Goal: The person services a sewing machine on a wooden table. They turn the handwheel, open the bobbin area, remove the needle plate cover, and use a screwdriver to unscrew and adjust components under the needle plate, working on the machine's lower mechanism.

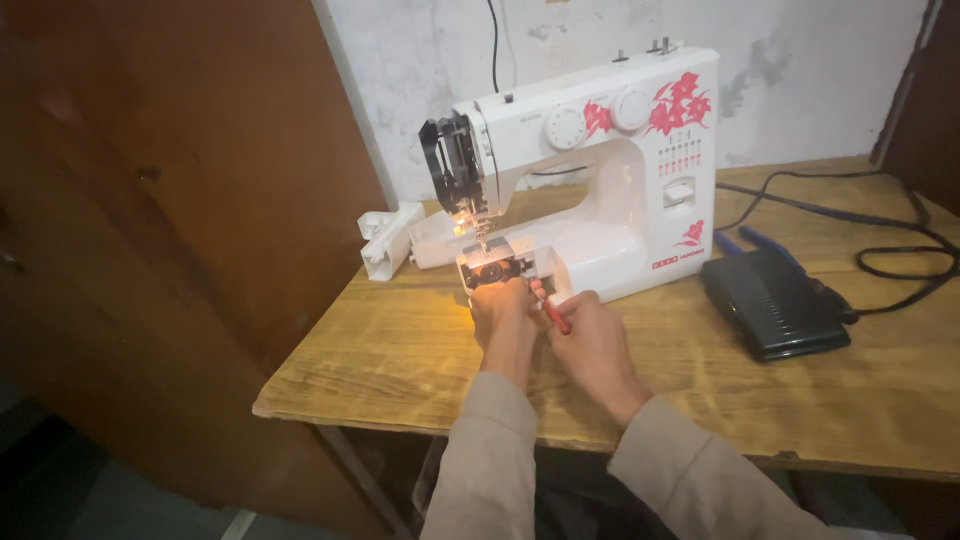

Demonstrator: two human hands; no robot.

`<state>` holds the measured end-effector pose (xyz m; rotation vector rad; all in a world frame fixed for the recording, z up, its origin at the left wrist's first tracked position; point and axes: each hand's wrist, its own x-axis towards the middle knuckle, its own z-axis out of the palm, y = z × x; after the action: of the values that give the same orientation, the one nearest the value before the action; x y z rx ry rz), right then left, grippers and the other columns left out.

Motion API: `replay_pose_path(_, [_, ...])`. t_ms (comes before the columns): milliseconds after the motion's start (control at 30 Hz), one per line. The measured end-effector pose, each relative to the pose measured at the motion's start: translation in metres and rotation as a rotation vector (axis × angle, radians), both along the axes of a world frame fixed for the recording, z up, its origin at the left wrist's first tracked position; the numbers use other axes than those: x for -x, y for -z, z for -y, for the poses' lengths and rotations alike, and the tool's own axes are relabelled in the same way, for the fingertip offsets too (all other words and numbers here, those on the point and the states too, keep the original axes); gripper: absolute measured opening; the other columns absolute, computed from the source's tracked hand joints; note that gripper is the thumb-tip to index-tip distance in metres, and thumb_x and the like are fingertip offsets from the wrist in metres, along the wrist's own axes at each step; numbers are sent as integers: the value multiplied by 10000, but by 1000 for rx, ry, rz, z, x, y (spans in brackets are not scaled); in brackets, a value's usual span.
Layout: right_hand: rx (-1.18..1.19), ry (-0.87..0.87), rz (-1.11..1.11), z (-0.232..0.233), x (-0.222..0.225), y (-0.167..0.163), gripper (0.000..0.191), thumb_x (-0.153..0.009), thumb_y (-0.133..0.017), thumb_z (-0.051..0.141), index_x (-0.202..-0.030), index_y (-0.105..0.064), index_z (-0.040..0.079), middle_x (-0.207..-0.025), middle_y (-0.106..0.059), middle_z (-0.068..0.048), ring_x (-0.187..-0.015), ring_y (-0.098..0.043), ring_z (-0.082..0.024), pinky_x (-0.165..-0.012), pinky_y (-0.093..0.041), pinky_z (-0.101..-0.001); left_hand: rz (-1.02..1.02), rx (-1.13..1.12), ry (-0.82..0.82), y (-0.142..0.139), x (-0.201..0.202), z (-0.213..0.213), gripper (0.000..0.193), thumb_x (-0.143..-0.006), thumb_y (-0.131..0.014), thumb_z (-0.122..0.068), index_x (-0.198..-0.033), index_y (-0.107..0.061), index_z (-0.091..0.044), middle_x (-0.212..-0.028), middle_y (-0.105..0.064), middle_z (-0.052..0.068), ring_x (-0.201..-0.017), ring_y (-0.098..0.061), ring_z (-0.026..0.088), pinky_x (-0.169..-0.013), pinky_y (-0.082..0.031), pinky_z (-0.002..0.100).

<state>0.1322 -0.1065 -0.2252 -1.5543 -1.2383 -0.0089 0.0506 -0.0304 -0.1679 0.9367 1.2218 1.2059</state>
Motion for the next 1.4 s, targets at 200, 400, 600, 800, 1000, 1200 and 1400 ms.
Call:
replay_pose_path(200, [31, -19, -36, 0, 0, 0, 185, -917, -669, 154, -959, -617, -18, -765, -728, -184, -706, -735, -323, -656, -563, -437, 134, -2, 21, 12, -3, -16, 25, -858, -631, 84, -845, -650, 94, -792, -743, 157, -648, -723, 204, -548, -587, 305])
replay_pose_path(400, [116, -125, -233, -2, 1, -9, 173, -995, -515, 115, -978, -595, -38, -755, -743, -111, -624, -750, -205, -595, -597, -348, 159, 61, 81, 21, 0, -34, 22, -918, -611, 67, -929, -602, 84, -870, -733, 186, -690, -749, 270, -583, -628, 332])
replay_pose_path(600, [136, -145, -296, -3, 1, -12, 195, -1010, -472, 110, -1026, -581, -50, -774, -737, -114, -608, -733, -192, -575, -599, -338, 164, 16, 98, 28, -2, -36, 29, -927, -632, 46, -937, -607, 55, -880, -736, 180, -704, -755, 261, -610, -624, 335])
replay_pose_path(800, [130, -155, -405, 0, 3, -14, 252, -1019, -468, 112, -1037, -626, -84, -778, -744, -139, -626, -743, -202, -597, -618, -343, 141, -38, 66, 30, -6, -36, 57, -895, -648, 86, -849, -644, 52, -843, -746, 159, -687, -749, 221, -605, -637, 319])
replay_pose_path(1000, [119, -171, -432, -1, 1, -13, 295, -1018, -476, 115, -996, -675, -101, -788, -761, -153, -652, -773, -211, -609, -642, -337, 181, -29, 29, 31, -6, -32, 86, -913, -662, 47, -829, -643, 56, -799, -712, 155, -627, -712, 236, -516, -573, 325])
replay_pose_path(1200, [121, -179, -439, -3, -2, -10, 316, -1019, -472, 101, -960, -684, -125, -797, -765, -163, -663, -780, -219, -610, -652, -334, 175, 16, 6, 28, -5, -33, 66, -904, -657, 74, -845, -634, 58, -789, -702, 140, -599, -693, 212, -501, -576, 303])
replay_pose_path(1400, [94, -177, -444, -3, -1, -8, 297, -1020, -473, 100, -985, -653, -133, -808, -757, -171, -672, -779, -220, -609, -654, -334, 151, -10, 15, 31, -5, -35, 49, -893, -652, 70, -848, -641, 53, -784, -704, 133, -594, -695, 202, -498, -577, 299])
